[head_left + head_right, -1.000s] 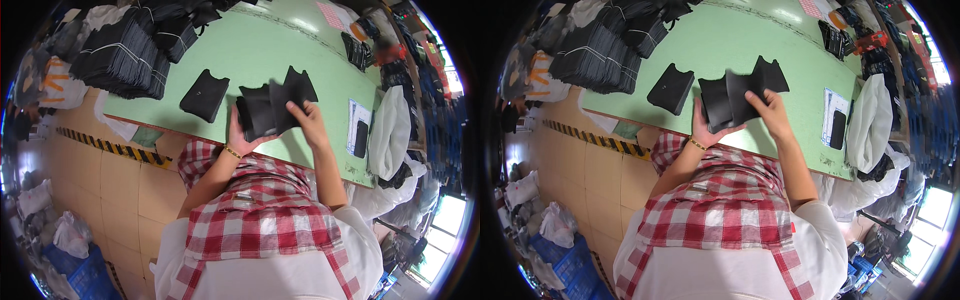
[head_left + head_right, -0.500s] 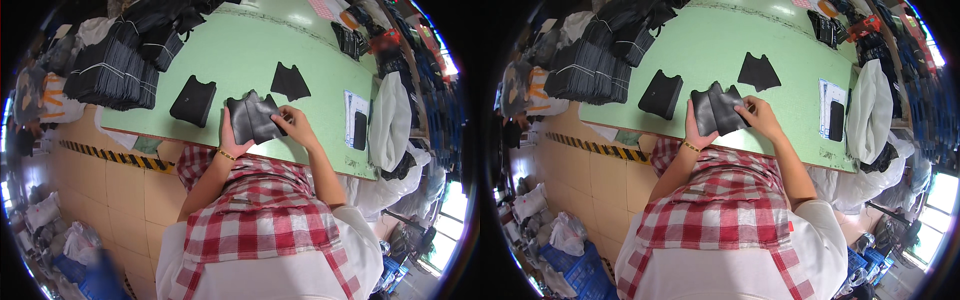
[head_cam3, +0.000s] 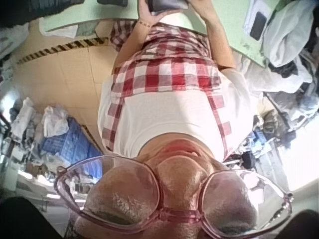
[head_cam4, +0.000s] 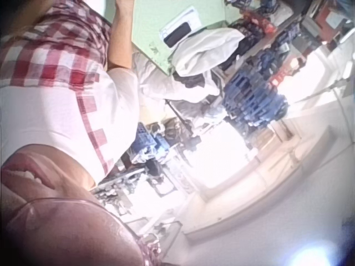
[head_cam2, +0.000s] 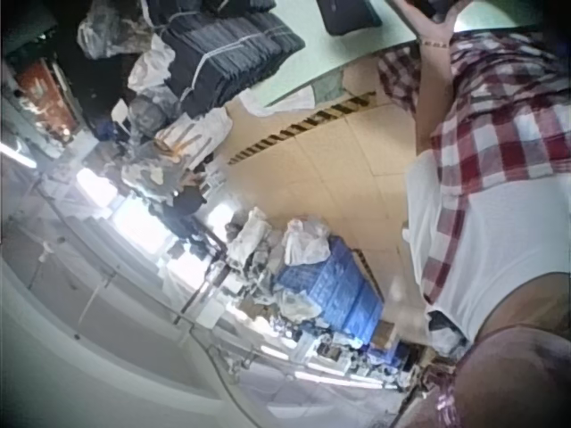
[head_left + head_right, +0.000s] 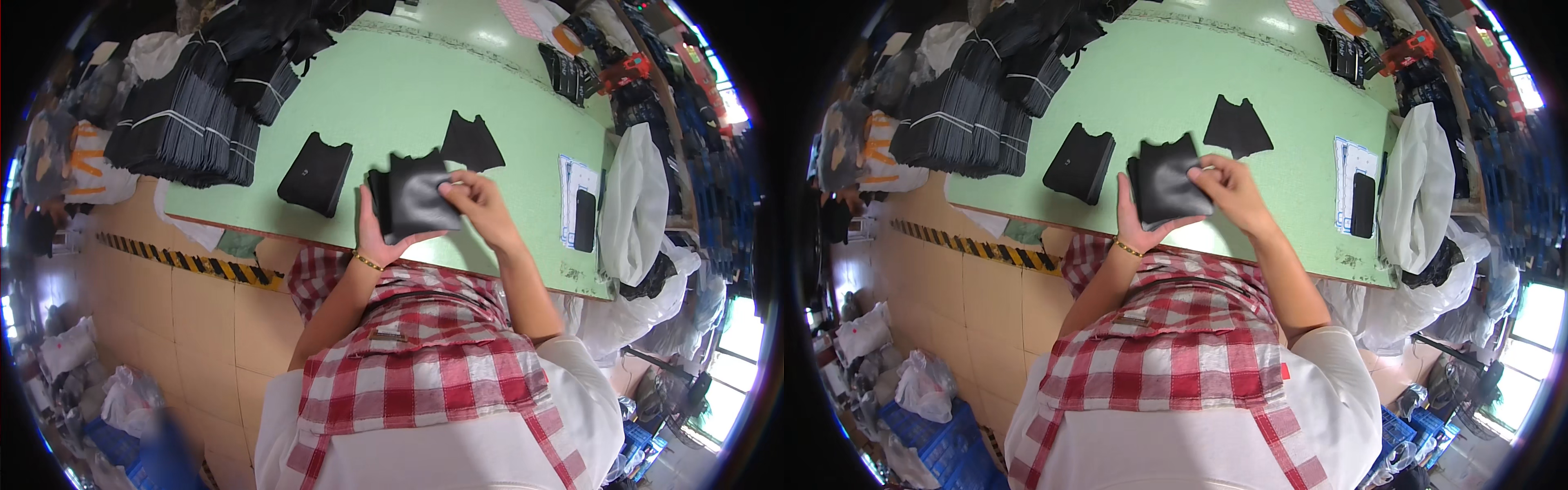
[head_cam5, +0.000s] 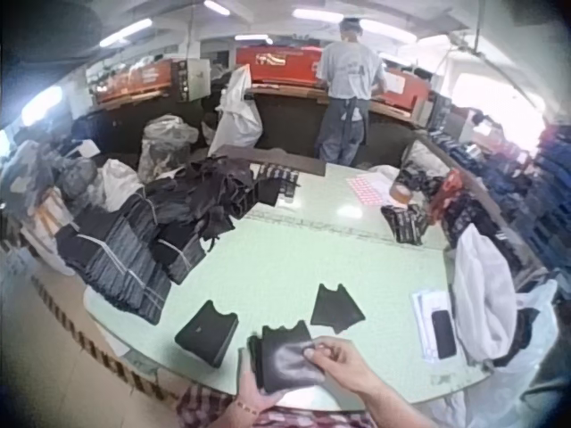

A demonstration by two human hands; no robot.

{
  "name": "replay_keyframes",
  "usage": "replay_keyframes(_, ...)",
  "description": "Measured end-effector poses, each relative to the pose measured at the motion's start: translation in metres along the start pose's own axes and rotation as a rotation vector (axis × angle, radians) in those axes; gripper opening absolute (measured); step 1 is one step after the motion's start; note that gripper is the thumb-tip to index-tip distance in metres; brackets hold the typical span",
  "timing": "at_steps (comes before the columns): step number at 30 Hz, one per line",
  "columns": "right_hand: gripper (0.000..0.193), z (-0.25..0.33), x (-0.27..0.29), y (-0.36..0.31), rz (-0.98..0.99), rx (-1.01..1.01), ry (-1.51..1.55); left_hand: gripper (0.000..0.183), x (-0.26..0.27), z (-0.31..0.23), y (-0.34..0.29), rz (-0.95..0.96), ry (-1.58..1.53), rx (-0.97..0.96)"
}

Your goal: Sorting and stacking black shoe components and securing them with rubber bands.

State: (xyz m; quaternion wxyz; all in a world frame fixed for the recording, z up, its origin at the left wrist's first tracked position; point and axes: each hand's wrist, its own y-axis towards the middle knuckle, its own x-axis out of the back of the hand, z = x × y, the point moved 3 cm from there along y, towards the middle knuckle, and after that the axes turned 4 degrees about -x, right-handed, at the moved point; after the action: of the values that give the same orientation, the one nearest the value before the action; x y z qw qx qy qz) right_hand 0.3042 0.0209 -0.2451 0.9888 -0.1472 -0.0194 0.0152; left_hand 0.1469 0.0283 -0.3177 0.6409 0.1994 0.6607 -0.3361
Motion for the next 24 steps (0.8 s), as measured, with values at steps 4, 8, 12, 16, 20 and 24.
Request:
replay_keyframes(4, 0.028, -0.027, 0.038, 0.033, -0.187, 0.152, -0.316, 0.091, 0.004, 0.002, 0.002, 0.072, -0.050, 0.020)
replay_keyframes(8, 0.061, -0.034, 0.097, 0.068, -0.716, 0.209, -1.080, 0.090, 0.003, 0.003, 0.004, 0.022, -0.025, 0.024)
replay_keyframes(12, 0.085, -0.027, 0.095, 0.101, -0.558, -0.236, -1.205, 0.090, 0.004, 0.002, 0.002, 0.009, 0.007, -0.009)
replay_keyframes(16, 0.064, -0.043, 0.108, 0.122, -0.399, -0.196, -0.845, 0.088, 0.002, 0.004, 0.003, 0.019, 0.008, -0.005)
replay_keyframes(20, 0.045, -0.050, 0.112, 0.099, -0.590, 0.021, -0.683, 0.088, 0.001, 0.003, -0.001, 0.026, 0.000, -0.021)
replay_keyframes(24, 0.032, -0.033, 0.140, 0.066, -0.500, 0.097, -0.609, 0.087, 0.005, 0.000, -0.002, 0.069, -0.036, -0.029)
